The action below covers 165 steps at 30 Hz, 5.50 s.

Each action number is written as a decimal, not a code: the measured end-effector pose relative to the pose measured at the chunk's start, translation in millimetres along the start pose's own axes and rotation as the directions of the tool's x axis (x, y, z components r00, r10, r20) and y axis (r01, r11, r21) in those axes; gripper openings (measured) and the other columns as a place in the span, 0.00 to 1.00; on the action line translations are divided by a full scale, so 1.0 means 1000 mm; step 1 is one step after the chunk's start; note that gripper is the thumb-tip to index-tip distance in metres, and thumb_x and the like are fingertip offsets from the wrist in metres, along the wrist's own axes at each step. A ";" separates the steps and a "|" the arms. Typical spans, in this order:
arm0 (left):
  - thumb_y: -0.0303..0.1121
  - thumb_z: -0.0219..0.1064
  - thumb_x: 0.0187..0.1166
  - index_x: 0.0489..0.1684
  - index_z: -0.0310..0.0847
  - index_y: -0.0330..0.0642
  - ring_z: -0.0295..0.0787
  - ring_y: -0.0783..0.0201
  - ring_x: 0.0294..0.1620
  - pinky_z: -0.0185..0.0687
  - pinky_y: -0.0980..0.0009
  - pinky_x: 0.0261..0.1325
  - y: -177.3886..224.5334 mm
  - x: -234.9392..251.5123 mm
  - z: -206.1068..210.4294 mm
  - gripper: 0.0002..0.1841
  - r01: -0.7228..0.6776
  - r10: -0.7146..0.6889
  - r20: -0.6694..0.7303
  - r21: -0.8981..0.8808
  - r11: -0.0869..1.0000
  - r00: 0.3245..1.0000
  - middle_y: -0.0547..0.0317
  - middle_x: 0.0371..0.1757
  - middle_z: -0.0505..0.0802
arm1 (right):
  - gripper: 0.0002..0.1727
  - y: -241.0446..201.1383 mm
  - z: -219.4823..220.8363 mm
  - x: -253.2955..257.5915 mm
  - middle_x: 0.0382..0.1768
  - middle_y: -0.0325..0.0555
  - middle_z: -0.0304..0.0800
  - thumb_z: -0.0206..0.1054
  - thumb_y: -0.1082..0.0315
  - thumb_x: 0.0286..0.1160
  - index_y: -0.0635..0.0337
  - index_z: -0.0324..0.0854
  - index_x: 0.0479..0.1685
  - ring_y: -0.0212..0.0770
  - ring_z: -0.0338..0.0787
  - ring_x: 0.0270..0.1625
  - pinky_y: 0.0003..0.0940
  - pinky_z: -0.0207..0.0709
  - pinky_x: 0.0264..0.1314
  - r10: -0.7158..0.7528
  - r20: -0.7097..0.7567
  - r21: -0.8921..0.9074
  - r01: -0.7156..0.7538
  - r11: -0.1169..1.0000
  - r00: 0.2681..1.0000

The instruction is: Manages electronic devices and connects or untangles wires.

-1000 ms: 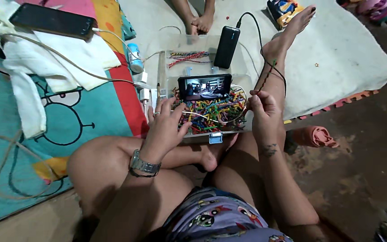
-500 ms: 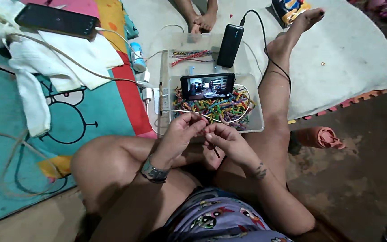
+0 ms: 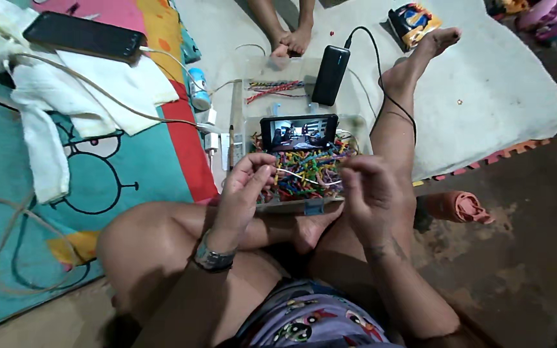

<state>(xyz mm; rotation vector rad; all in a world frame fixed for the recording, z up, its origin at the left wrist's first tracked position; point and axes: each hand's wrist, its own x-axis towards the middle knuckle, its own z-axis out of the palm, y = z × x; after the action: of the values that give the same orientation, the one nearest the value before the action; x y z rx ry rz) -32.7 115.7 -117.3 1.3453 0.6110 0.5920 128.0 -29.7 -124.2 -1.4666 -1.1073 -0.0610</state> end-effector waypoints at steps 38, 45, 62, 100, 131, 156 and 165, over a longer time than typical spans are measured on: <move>0.28 0.62 0.83 0.52 0.86 0.39 0.87 0.74 0.45 0.85 0.78 0.48 -0.029 0.000 0.014 0.09 -0.166 0.132 0.104 0.469 0.868 0.986 0.58 0.52 0.90 | 0.08 0.036 -0.008 -0.011 0.42 0.50 0.94 0.68 0.68 0.76 0.58 0.92 0.44 0.50 0.92 0.46 0.51 0.80 0.48 0.027 0.271 -0.501 0.117 0.857 0.962; 0.28 0.62 0.83 0.52 0.86 0.38 0.87 0.74 0.47 0.85 0.78 0.50 -0.027 0.000 0.015 0.09 -0.178 0.155 0.087 0.476 0.861 0.984 0.57 0.52 0.90 | 0.09 0.015 -0.035 -0.001 0.43 0.50 0.92 0.66 0.70 0.79 0.64 0.88 0.48 0.40 0.90 0.46 0.35 0.83 0.51 0.019 0.128 -0.409 0.035 0.912 0.992; 0.27 0.63 0.81 0.50 0.88 0.38 0.89 0.69 0.50 0.87 0.72 0.55 -0.029 0.002 0.018 0.09 -0.333 0.312 0.146 0.610 0.719 0.939 0.54 0.51 0.90 | 0.12 0.019 -0.085 0.009 0.39 0.34 0.86 0.61 0.64 0.83 0.65 0.83 0.49 0.16 0.82 0.38 0.15 0.77 0.45 0.260 -0.005 -0.282 -0.251 0.926 0.966; 0.23 0.65 0.82 0.49 0.84 0.37 0.90 0.70 0.38 0.89 0.74 0.45 -0.001 0.013 0.056 0.05 0.105 -0.117 0.325 0.052 0.993 0.938 0.59 0.42 0.91 | 0.05 0.013 -0.034 0.010 0.35 0.30 0.89 0.64 0.69 0.82 0.50 0.83 0.47 0.24 0.87 0.32 0.21 0.85 0.37 0.440 0.310 0.345 -0.531 0.774 0.843; 0.28 0.57 0.87 0.44 0.76 0.44 0.71 0.83 0.23 0.68 0.86 0.27 -0.005 -0.036 0.068 0.03 0.233 -0.212 0.263 -0.053 0.971 0.941 0.74 0.29 0.81 | 0.04 0.006 -0.022 -0.027 0.43 0.33 0.94 0.72 0.67 0.77 0.48 0.90 0.45 0.25 0.90 0.43 0.24 0.87 0.50 0.475 0.409 0.532 -0.627 0.570 0.779; 0.30 0.62 0.81 0.36 0.88 0.36 0.84 0.80 0.37 0.79 0.84 0.44 -0.010 -0.034 0.049 0.10 -0.248 0.149 0.238 0.472 0.846 0.960 0.61 0.35 0.91 | 0.12 0.000 -0.015 -0.035 0.44 0.39 0.90 0.64 0.63 0.85 0.64 0.83 0.51 0.24 0.88 0.48 0.21 0.83 0.55 0.180 0.353 0.120 -0.235 0.964 0.918; 0.35 0.60 0.86 0.39 0.88 0.37 0.79 0.83 0.35 0.73 0.87 0.42 0.000 -0.036 0.020 0.13 -0.175 -0.077 0.479 0.459 0.871 0.874 0.64 0.34 0.89 | 0.07 0.007 -0.026 -0.046 0.47 0.43 0.90 0.63 0.57 0.86 0.46 0.84 0.49 0.47 0.85 0.53 0.42 0.74 0.62 -0.246 0.447 -0.281 0.396 0.874 0.860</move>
<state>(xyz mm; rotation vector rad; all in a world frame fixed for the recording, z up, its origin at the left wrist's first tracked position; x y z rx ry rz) -43.7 76.1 -112.4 1.9177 0.3132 0.1106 121.8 -75.2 -150.9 -1.6450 -1.7544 -0.2264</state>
